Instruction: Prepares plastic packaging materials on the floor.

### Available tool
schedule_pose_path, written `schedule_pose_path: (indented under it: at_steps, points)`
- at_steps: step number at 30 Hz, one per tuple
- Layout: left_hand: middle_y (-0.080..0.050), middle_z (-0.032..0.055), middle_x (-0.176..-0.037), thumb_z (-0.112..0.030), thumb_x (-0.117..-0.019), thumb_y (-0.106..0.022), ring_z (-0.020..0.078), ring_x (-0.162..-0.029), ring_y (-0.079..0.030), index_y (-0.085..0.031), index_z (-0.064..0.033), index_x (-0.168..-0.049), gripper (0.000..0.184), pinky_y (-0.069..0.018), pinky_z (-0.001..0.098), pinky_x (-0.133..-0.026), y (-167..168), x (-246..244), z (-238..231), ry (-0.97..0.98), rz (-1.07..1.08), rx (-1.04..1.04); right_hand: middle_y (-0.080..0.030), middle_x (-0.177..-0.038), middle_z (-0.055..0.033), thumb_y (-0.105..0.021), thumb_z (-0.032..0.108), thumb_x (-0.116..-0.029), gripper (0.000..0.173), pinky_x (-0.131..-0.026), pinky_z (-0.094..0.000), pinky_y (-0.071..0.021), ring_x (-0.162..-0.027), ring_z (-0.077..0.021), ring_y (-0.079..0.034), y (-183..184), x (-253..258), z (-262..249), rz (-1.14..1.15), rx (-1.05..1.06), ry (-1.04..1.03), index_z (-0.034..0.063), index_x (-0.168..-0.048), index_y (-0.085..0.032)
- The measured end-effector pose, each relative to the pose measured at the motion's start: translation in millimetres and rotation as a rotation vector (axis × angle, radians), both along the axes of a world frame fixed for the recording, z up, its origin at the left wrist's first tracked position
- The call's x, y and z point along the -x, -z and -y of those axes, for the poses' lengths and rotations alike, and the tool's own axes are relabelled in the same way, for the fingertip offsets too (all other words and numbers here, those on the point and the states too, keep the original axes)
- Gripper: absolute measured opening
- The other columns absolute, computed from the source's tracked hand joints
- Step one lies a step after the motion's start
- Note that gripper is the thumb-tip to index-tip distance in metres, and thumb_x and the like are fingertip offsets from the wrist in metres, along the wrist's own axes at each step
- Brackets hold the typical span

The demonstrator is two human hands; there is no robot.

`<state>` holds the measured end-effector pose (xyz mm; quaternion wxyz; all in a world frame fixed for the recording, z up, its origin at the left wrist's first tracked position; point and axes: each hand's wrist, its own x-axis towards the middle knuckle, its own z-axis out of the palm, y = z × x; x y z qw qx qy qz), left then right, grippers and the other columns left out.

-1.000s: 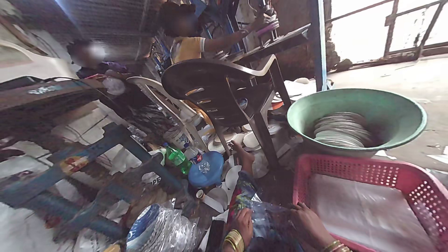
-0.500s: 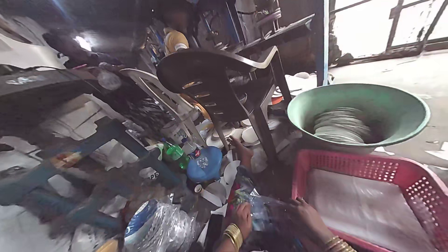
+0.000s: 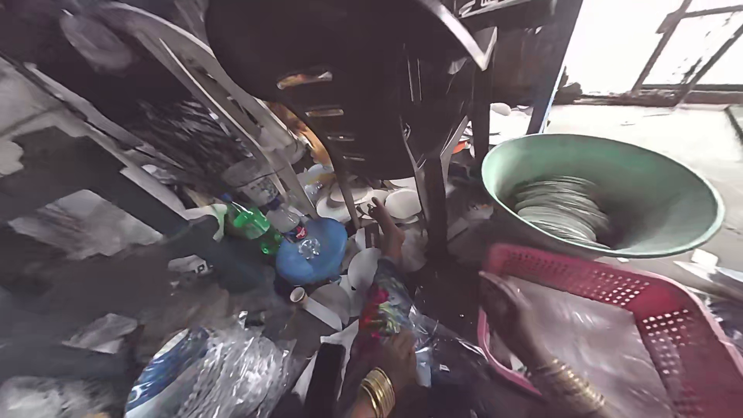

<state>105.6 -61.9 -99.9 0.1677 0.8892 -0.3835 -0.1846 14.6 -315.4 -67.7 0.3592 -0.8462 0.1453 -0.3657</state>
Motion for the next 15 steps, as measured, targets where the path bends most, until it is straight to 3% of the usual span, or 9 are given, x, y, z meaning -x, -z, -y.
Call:
schedule_pose_path:
  at_steps: [1,3,6,8,10,12,13,15]
  points:
    - [-0.059,0.0157,-0.148,-0.017,-0.1056,-0.048,0.0321,-0.136,-0.057,-0.062,-0.0031,-0.141,0.04,-0.0412,0.0499,-0.116,-3.5,-2.0,1.7,0.022,-0.028,-0.057,-0.071,-0.122,-0.0217,-0.061,0.011,-0.0921,0.038,-0.098,-0.0507,-0.0541,-0.111,-0.0349,-0.069,-18.4,-14.6,11.8,0.006,-0.013,0.005,-0.0045,-0.126,-0.068]
    - [-0.063,0.0172,-0.142,-0.014,-0.1027,-0.052,0.0336,-0.131,-0.062,-0.067,-0.0017,-0.135,0.037,-0.0451,0.0528,-0.112,-0.1,-1.7,-0.5,0.024,-0.017,0.027,-0.07,-0.119,-0.0248,-0.061,0.008,-0.0922,0.041,-0.096,-0.0468,-0.0549,-0.107,-0.0317,-0.07,-63.1,-52.9,35.9,0.023,-0.008,-0.002,-0.0083,-0.129,-0.064]
    - [-0.07,0.0165,-0.131,-0.01,-0.0984,-0.057,0.0335,-0.118,-0.069,-0.073,-0.0027,-0.126,0.033,-0.0525,0.0531,-0.102,9.8,-4.6,-7.7,0.011,0.033,0.143,-0.07,-0.12,-0.0219,-0.057,0.021,-0.1052,0.036,-0.096,-0.0512,-0.054,-0.106,-0.0297,-0.07,-134.8,-134.1,75.1,-0.074,-0.04,-0.013,-0.0025,-0.132,-0.063]
    - [-0.071,0.0167,-0.13,-0.01,-0.0983,-0.058,0.034,-0.118,-0.069,-0.073,-0.0027,-0.126,0.032,-0.0531,0.0523,-0.101,8.5,-9.8,-12.3,0.002,0.025,0.158,-0.07,-0.115,-0.0186,-0.057,0.034,-0.1049,0.041,-0.091,-0.0523,-0.0549,-0.1,-0.028,-0.07,-171.9,-207.7,100.9,-0.131,-0.163,0.0,0.0022,-0.131,-0.062]
    - [-0.073,0.0188,-0.123,-0.007,-0.095,-0.061,0.0353,-0.111,-0.073,-0.076,0.0007,-0.118,0.028,-0.0563,0.0527,-0.096,16.6,-15.4,-14.1,-0.027,0.053,0.243,-0.068,-0.121,-0.0218,-0.058,0.042,-0.1038,0.051,-0.097,-0.0531,-0.0536,-0.108,-0.0322,-0.069,-202.1,-280.5,121.3,-0.22,-0.279,0.029,0.0013,-0.134,-0.061]
    - [-0.073,0.0193,-0.123,-0.007,-0.0954,-0.06,0.0352,-0.111,-0.073,-0.076,0.003,-0.115,0.027,-0.0566,0.0518,-0.096,20.0,-21.3,-15.2,-0.038,0.027,0.249,-0.066,-0.122,-0.0212,-0.058,0.046,-0.1024,0.053,-0.095,-0.0535,-0.052,-0.11,-0.0323,-0.066,-222.3,-336.1,124.0,-0.346,-0.323,0.102,0.0007,-0.129,-0.062]
    - [-0.072,0.0187,-0.125,-0.008,-0.0966,-0.058,0.0344,-0.112,-0.072,-0.075,0.0031,-0.116,0.028,-0.0563,0.0507,-0.097,20.3,-24.9,-16.4,-0.034,0.006,0.231,-0.066,-0.118,-0.0219,-0.057,0.044,-0.1023,0.049,-0.091,-0.0568,-0.0509,-0.108,-0.0341,-0.065,-227.1,-356.8,122.0,-0.435,-0.244,0.139,-0.0006,-0.121,-0.064]
    - [-0.073,0.0175,-0.125,-0.009,-0.0977,-0.058,0.0332,-0.109,-0.073,-0.075,0.0025,-0.117,0.029,-0.0573,0.05,-0.094,23.2,-31.5,-19.4,-0.027,0.018,0.231,-0.067,-0.117,-0.025,-0.063,0.016,-0.0976,0.025,-0.092,-0.0584,-0.0507,-0.11,-0.0385,-0.064,-225.9,-396.3,125.2,-0.637,0.119,0.137,-0.004,-0.112,-0.068]
